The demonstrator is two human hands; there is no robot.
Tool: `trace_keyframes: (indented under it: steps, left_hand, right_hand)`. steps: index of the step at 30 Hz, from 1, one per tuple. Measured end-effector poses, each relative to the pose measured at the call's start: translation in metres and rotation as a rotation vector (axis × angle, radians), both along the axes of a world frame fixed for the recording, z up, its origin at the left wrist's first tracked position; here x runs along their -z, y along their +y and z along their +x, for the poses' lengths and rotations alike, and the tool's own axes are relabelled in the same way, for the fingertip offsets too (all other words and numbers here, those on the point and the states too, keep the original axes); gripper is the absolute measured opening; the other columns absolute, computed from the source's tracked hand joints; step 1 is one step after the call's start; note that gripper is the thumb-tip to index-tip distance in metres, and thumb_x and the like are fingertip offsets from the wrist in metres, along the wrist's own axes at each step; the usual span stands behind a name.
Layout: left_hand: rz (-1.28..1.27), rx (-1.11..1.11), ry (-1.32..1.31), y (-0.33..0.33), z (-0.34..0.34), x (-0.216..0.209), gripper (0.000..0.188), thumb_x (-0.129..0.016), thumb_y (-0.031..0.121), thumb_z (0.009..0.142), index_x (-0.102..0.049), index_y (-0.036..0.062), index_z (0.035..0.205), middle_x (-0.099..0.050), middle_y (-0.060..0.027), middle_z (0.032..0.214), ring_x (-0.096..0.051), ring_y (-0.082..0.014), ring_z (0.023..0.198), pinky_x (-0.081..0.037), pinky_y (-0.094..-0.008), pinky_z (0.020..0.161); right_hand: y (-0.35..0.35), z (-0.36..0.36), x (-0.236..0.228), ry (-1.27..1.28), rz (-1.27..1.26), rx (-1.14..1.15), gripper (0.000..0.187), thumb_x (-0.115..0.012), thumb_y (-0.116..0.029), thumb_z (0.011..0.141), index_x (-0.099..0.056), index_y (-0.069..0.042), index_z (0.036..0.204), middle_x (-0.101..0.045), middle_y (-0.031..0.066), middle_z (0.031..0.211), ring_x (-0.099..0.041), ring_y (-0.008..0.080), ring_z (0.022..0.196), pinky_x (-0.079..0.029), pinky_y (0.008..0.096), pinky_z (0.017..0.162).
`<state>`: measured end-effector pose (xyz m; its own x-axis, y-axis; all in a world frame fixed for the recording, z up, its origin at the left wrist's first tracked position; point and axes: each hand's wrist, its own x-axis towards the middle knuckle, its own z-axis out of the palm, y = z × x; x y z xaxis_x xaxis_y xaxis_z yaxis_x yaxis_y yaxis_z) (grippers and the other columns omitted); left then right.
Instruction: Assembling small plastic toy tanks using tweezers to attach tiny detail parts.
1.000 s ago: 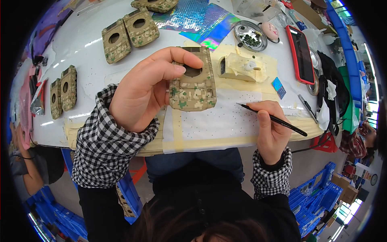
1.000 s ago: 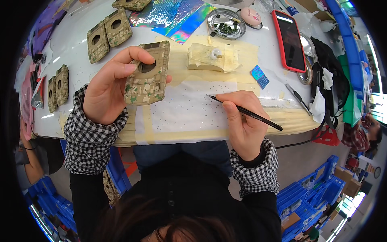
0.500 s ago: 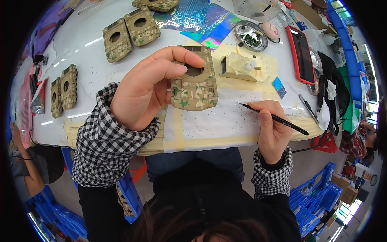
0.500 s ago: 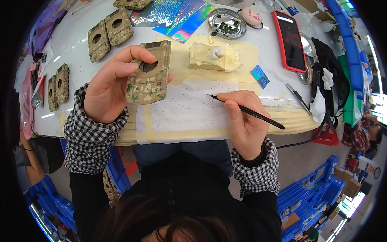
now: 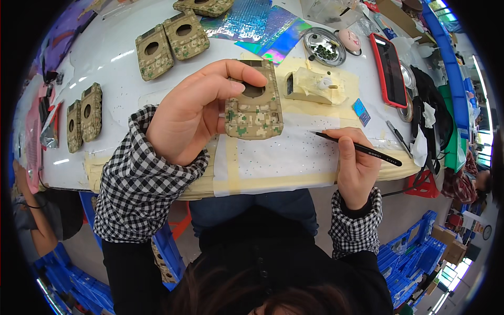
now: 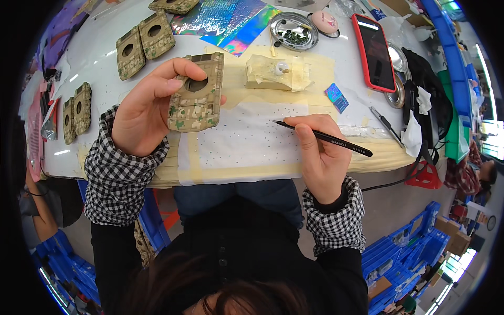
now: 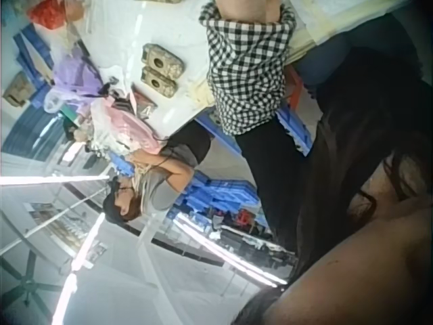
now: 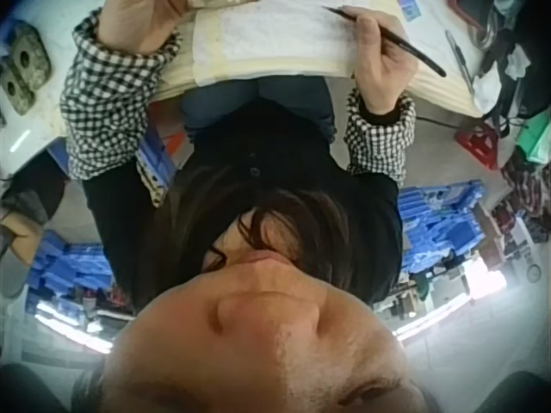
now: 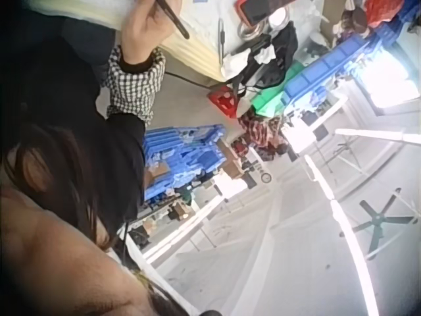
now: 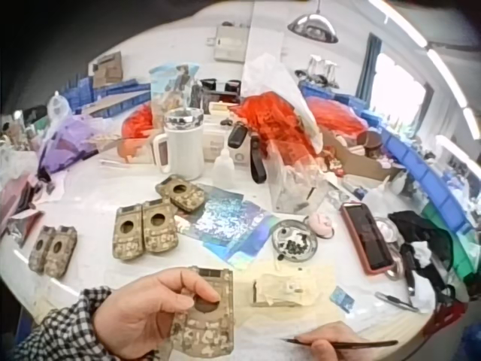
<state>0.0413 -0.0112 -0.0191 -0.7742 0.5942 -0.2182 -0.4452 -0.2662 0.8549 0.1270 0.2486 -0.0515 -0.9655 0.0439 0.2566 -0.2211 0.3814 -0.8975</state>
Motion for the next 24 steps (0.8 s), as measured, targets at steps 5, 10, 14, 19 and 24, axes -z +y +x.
trace_keyframes:
  steps: [5, 10, 14, 19, 24]
  left_hand:
    - [0.001, -0.011, 0.004, 0.0003, 0.0008, -0.0013, 0.031, -0.038, 0.018, 0.093, -0.046, -0.0008, 0.116, -0.060, -0.0224, 0.115, -0.062, -0.0275, 0.109, -0.053, -0.0356, 0.090]
    - [0.001, -0.013, 0.003, 0.0005, 0.0013, -0.0014, 0.031, -0.038, 0.017, 0.093, -0.046, -0.0015, 0.117, -0.059, -0.0209, 0.115, -0.061, -0.0282, 0.110, -0.053, -0.0359, 0.090]
    - [-0.003, -0.018, 0.008, 0.0010, 0.0014, -0.0015, 0.031, -0.038, 0.017, 0.093, -0.045, -0.0017, 0.117, -0.059, -0.0203, 0.115, -0.061, -0.0286, 0.110, -0.053, -0.0360, 0.090]
    - [-0.007, -0.014, 0.009, 0.0003, 0.0013, -0.0024, 0.031, -0.038, 0.017, 0.093, -0.045, -0.0018, 0.117, -0.059, -0.0206, 0.116, -0.061, -0.0286, 0.110, -0.053, -0.0361, 0.090]
    - [-0.006, -0.015, 0.011, 0.0007, 0.0009, -0.0016, 0.031, -0.038, 0.017, 0.093, -0.046, -0.0016, 0.117, -0.059, -0.0209, 0.116, -0.061, -0.0286, 0.110, -0.053, -0.0360, 0.090]
  right_hand:
    - [-0.0004, -0.0005, 0.0006, 0.007, 0.017, -0.008, 0.013, -0.055, -0.004, 0.094, -0.065, 0.005, 0.094, -0.064, 0.0093, 0.091, -0.056, 0.0122, 0.081, -0.043, 0.0233, 0.074]
    - [-0.0017, -0.0003, 0.0006, 0.003, 0.021, 0.001, 0.013, -0.056, -0.004, 0.093, -0.065, 0.005, 0.094, -0.064, 0.0089, 0.089, -0.056, 0.0121, 0.080, -0.043, 0.0232, 0.073]
    - [-0.0005, -0.0006, 0.0017, 0.010, 0.040, 0.008, 0.013, -0.057, -0.005, 0.093, -0.066, 0.004, 0.093, -0.064, 0.0086, 0.087, -0.055, 0.0124, 0.077, -0.042, 0.0233, 0.071]
    - [-0.0012, -0.0013, 0.0019, 0.025, 0.041, 0.005, 0.013, -0.057, -0.005, 0.093, -0.066, 0.004, 0.093, -0.064, 0.0083, 0.085, -0.054, 0.0126, 0.076, -0.042, 0.0235, 0.069]
    - [-0.0013, -0.0005, 0.0006, 0.006, 0.032, 0.013, 0.013, -0.057, -0.005, 0.093, -0.066, 0.004, 0.093, -0.063, 0.0084, 0.085, -0.054, 0.0126, 0.076, -0.042, 0.0234, 0.069]
